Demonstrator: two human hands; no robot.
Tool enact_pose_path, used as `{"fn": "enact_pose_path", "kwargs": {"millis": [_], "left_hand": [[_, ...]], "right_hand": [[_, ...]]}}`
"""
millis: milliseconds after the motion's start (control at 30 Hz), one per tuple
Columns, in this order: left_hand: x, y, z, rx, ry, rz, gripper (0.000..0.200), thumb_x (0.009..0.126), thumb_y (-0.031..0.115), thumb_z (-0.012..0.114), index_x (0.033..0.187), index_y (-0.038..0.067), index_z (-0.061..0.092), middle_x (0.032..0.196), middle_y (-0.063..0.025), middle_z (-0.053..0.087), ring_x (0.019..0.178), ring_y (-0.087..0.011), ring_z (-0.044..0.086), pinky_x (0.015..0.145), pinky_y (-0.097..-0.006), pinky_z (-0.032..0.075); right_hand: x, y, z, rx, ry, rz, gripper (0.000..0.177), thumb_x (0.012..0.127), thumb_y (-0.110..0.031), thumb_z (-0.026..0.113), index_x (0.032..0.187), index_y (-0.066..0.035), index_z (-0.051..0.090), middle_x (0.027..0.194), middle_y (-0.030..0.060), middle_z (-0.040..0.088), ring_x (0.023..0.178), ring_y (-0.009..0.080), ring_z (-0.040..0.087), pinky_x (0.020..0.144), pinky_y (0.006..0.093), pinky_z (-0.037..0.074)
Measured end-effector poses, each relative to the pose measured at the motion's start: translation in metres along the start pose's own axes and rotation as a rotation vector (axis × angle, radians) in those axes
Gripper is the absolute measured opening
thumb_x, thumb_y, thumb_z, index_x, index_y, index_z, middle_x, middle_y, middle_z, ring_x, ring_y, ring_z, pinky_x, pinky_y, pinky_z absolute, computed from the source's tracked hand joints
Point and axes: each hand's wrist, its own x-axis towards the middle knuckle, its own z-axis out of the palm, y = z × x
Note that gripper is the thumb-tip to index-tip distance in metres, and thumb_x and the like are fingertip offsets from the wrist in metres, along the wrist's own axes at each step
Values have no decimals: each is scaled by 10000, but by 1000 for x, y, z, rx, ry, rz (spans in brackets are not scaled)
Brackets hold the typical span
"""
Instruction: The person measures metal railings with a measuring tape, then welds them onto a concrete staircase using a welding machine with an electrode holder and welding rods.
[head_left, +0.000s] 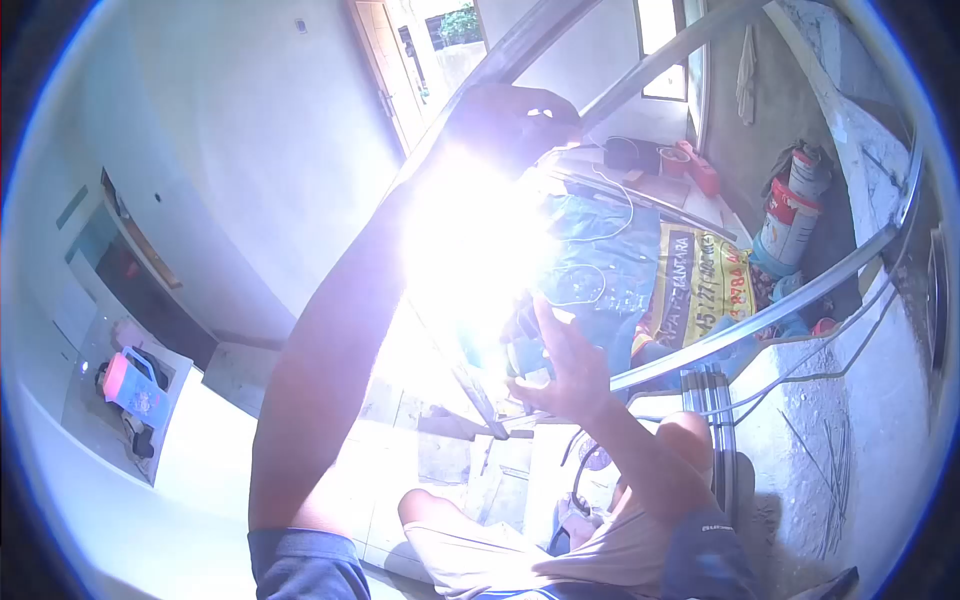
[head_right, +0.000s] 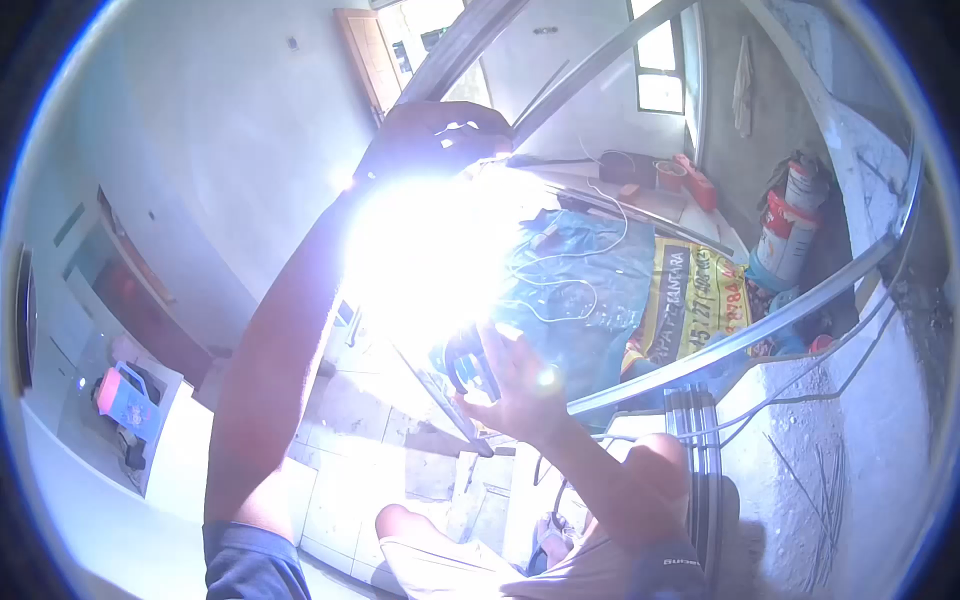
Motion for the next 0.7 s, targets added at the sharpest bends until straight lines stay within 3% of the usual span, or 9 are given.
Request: {"fn": "enact_pose_path", "kwargs": {"millis": [133,267,333,433,533,700], "left_hand": [[2,-1,1,70,20,67,250,946,220,756,1129,52,786,1010,-117,794,887,-199,767,850,-333,602],[2,-2,1,65,3,25,238,958,201,739,1137,50,784,1015,-118,794,877,-202,769,836,-335,605],[2,-2,1,70,7,47,254,951,210,747,1139,44,784,1004,-118,795,865,-202,768,826,-336,604],[2,-3,1,23,20,73,266,943,223,755,1133,39,785,996,-120,795,850,-202,766,818,-334,599],[2,-3,2,34,23,49,272,937,229,760,1127,36,787,983,-122,795,843,-199,763,808,-330,594],[1,-2,2,23,27,52,272,939,236,759,1127,42,789,985,-119,796,848,-193,763,809,-324,593]], "right_hand": [[3,-2,-4,90,73,-82,1142,666,-320,968,1555,58,357,1266,195,624,931,253,726,677,319,643],[3,0,-1,56,57,-41,1157,658,-333,972,1555,61,358,1226,187,635,917,244,727,669,312,641],[1,1,1,64,49,-21,1063,754,-425,879,1568,22,363,1225,169,634,937,267,723,661,348,638],[2,1,1,69,24,-1,1058,767,-433,868,1570,28,356,1227,174,632,938,276,722,651,352,638],[7,-2,0,53,52,-27,1144,682,-365,957,1557,67,358,1191,178,646,864,224,719,648,310,628],[8,-2,-1,24,53,-25,1108,717,-402,930,1547,72,370,1155,169,654,856,216,713,646,314,629]]}}
